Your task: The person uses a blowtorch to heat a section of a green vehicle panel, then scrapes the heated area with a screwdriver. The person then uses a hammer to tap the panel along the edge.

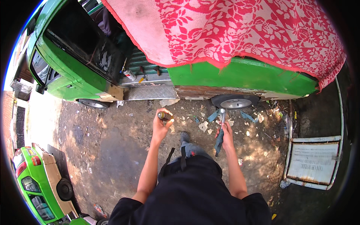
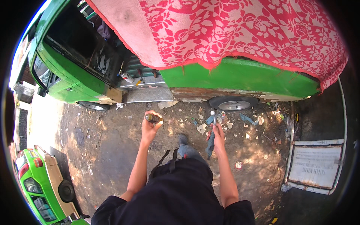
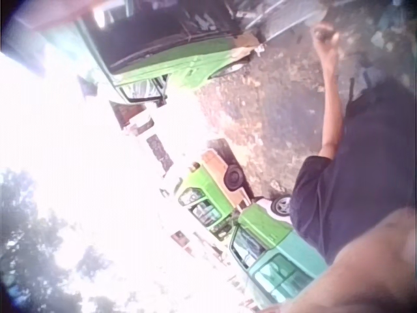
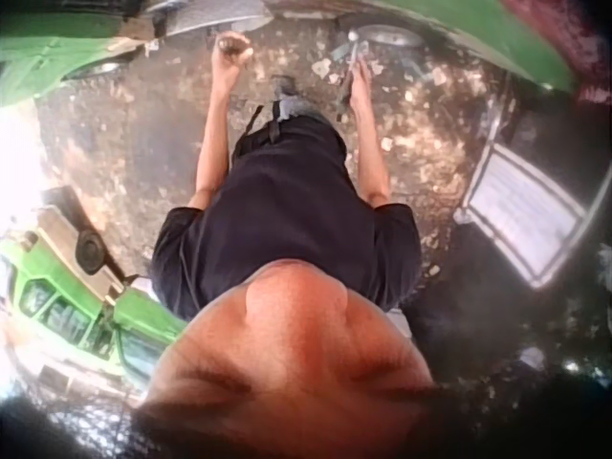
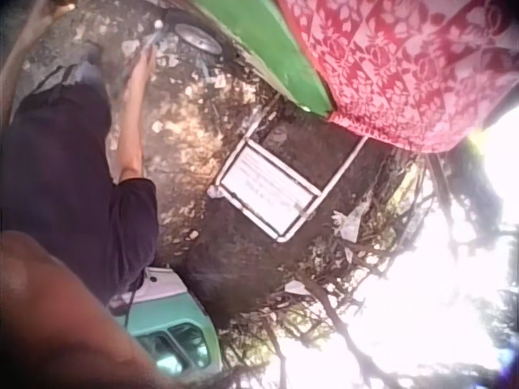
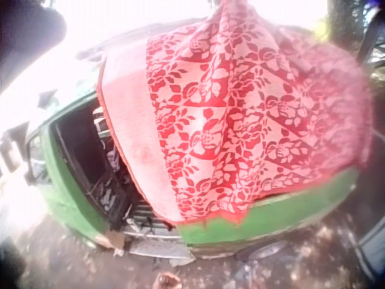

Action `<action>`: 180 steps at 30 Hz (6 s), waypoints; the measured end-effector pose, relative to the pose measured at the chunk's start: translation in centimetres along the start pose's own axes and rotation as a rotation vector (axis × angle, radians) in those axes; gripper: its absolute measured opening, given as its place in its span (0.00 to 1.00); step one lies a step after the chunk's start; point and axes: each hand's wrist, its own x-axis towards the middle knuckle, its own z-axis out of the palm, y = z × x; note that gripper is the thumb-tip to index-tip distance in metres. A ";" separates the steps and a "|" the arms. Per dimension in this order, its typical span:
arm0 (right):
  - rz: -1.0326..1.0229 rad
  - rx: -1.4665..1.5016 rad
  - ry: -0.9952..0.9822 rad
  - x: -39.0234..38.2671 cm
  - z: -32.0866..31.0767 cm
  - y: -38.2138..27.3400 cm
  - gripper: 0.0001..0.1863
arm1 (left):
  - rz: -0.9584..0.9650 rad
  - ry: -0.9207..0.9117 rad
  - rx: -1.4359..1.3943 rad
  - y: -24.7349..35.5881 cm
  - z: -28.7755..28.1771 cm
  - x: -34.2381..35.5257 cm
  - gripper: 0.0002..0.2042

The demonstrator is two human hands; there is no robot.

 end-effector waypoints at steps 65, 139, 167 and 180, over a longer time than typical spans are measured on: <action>0.067 0.199 0.140 14.8 -21.9 5.7 0.15 | 0.227 -0.229 0.156 -26.5 31.7 16.5 0.21; -0.172 0.113 0.274 14.1 -18.9 1.3 0.14 | 0.450 -0.266 0.529 -23.1 34.8 15.7 0.29; -0.679 -0.443 0.364 13.5 -11.3 -5.0 0.31 | 0.330 -0.155 0.364 -21.3 34.7 18.3 0.29; -0.657 -0.318 0.318 14.0 -10.7 -5.2 0.32 | 0.286 -0.239 0.379 -21.0 34.8 18.4 0.32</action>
